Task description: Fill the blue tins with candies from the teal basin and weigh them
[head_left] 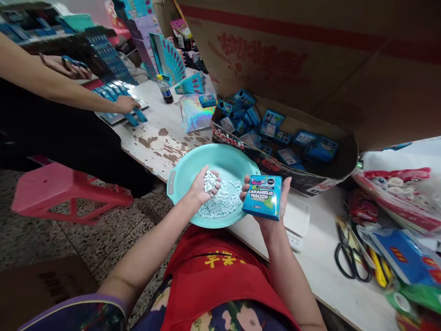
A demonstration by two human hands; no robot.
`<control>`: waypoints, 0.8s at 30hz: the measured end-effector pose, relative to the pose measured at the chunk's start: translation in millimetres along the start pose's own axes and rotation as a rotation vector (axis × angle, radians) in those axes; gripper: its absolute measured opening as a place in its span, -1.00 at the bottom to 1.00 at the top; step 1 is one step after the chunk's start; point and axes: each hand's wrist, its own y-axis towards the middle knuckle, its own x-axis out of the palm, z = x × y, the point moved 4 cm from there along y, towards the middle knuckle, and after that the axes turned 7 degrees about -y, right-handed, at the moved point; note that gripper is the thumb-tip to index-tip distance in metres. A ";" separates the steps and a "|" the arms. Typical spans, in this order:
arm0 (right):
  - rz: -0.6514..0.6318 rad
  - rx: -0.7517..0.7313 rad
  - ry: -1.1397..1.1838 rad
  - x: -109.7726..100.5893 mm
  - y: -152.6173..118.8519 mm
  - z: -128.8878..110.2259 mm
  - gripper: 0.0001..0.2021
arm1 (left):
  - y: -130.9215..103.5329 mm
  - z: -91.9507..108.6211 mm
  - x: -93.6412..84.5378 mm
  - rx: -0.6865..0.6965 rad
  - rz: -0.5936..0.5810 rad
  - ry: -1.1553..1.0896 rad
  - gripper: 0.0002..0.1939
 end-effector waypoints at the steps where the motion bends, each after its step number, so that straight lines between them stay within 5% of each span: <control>1: 0.021 -0.003 -0.037 -0.4 1.6 0.0 -0.24 | 1.0 0.6 0.0 -0.010 -0.029 -0.015 -0.70; 6: 0.181 -0.241 -0.450 -7.5 12.5 -2.4 -0.30 | -4.1 18.6 3.4 0.047 -0.074 -0.026 -0.75; 12: 0.236 -0.500 -1.223 7.6 24.7 14.4 -0.56 | -24.5 41.4 36.1 0.320 -0.186 0.003 -0.74; 24: 0.187 -0.656 -1.498 15.7 26.9 34.2 -0.69 | -8.4 16.8 39.0 0.635 -0.084 0.185 -0.70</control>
